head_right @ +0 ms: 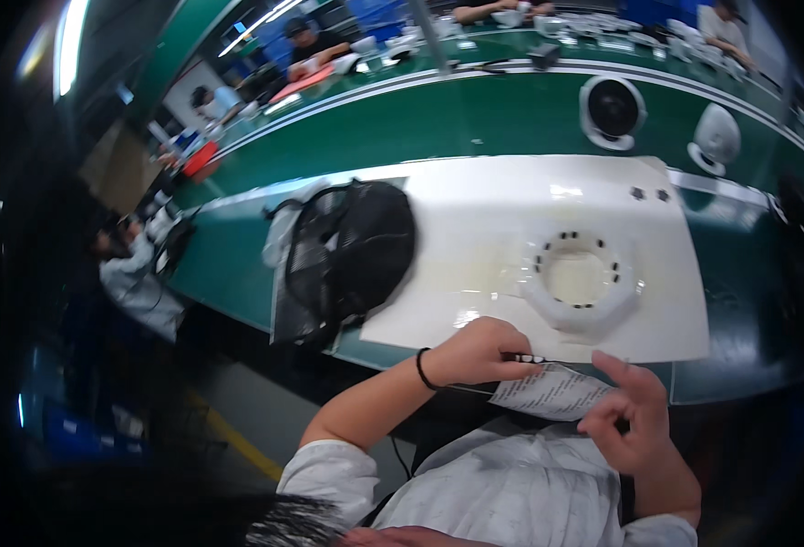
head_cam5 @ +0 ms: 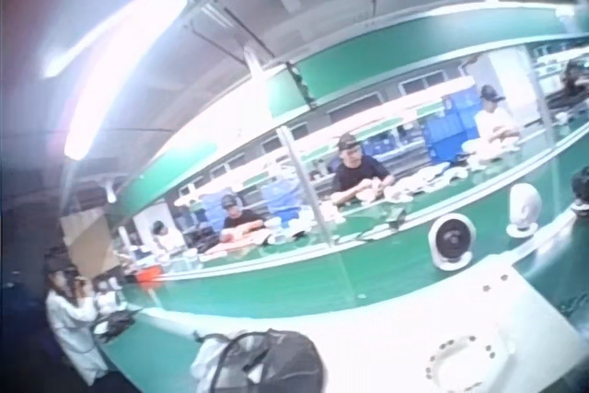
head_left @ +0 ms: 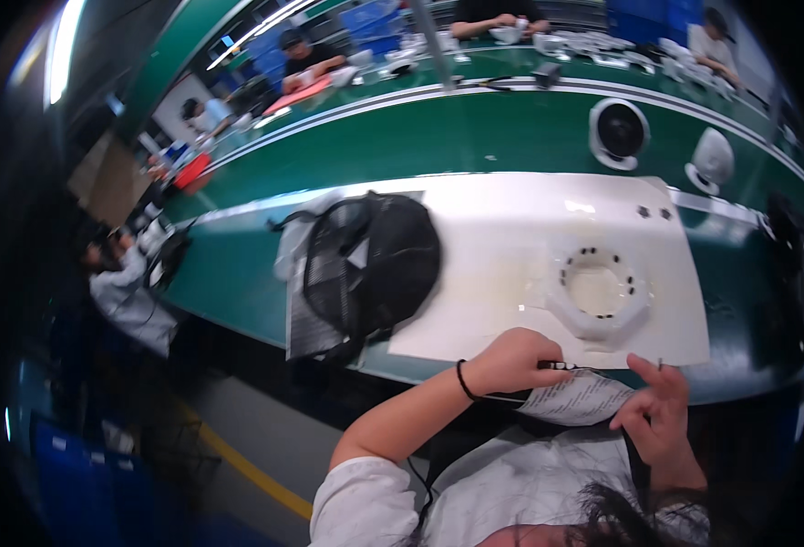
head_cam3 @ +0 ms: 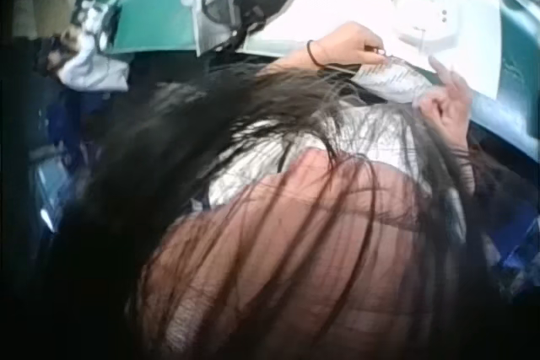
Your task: The person peels adhesive pads from a strip and sticks them onto the bottom of camera housings by hand, places the housings onto the conveyor line, and unfolds a new sheet of adhesive pads.
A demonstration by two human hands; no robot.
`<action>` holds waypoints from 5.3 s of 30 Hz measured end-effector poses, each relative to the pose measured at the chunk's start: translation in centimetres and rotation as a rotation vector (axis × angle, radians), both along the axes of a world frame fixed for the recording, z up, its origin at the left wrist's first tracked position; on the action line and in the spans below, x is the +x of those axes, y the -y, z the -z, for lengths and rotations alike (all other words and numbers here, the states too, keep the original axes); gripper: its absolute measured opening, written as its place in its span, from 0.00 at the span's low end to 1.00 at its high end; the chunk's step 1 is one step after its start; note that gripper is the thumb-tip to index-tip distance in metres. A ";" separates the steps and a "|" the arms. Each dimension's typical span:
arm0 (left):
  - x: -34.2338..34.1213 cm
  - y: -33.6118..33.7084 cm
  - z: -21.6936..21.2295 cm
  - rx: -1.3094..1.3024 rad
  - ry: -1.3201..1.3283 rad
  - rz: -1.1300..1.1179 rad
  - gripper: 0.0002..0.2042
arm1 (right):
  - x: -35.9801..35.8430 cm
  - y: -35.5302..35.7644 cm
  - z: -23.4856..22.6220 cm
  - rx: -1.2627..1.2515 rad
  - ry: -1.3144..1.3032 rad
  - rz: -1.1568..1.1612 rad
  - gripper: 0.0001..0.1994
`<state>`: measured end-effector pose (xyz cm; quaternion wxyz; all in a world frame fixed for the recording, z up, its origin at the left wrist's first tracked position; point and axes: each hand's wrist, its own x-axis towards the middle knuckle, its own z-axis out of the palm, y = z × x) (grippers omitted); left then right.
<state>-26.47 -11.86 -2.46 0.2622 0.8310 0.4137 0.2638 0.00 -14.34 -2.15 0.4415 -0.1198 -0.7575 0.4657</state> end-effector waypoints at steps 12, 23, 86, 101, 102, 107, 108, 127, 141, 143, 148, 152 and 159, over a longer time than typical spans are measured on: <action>0.7 13.6 -2.7 0.295 0.070 -0.240 0.11 | -7.7 -0.1 1.6 0.204 0.045 -0.380 0.32; -1.0 8.9 -0.6 -0.206 0.587 -0.031 0.33 | -3.9 2.5 -2.3 -0.257 -0.901 -0.008 0.30; 6.1 2.8 2.3 -0.242 0.782 -0.468 0.12 | -0.5 -5.7 1.7 -0.700 -0.142 0.277 0.04; 6.0 3.1 2.5 -0.181 0.721 -0.430 0.09 | -0.7 -5.0 1.6 -0.578 -0.152 0.350 0.04; 6.0 3.1 2.4 -0.174 0.714 -0.434 0.08 | -0.7 -5.0 1.7 -0.537 -0.129 0.371 0.04; 6.2 3.0 2.4 -0.139 0.723 -0.438 0.08 | -0.8 -4.9 2.0 -0.410 -0.100 0.448 0.04; 6.2 3.0 2.3 -0.120 0.721 -0.436 0.08 | -0.8 -4.9 2.0 -0.394 -0.086 0.449 0.04; 5.0 4.2 3.8 -0.123 0.789 -0.434 0.17 | -0.8 -5.4 1.4 0.048 0.014 0.582 0.07; 5.1 4.0 3.7 -0.130 0.870 -0.433 0.18 | -1.2 -5.2 1.0 0.503 0.465 0.793 0.13; 5.2 4.0 3.6 -0.118 0.861 -0.411 0.18 | -1.3 -5.1 0.9 0.504 0.542 0.789 0.15; 5.2 4.0 3.9 -0.104 0.926 -0.416 0.20 | -1.0 -5.5 1.0 0.372 0.454 0.658 0.16; 4.9 4.1 4.3 -0.075 0.919 -0.387 0.20 | -0.5 -5.5 1.0 0.185 0.374 0.528 0.17; 5.6 3.9 3.6 -0.033 0.959 -0.446 0.15 | 0.0 -5.5 0.6 -0.024 0.251 0.393 0.17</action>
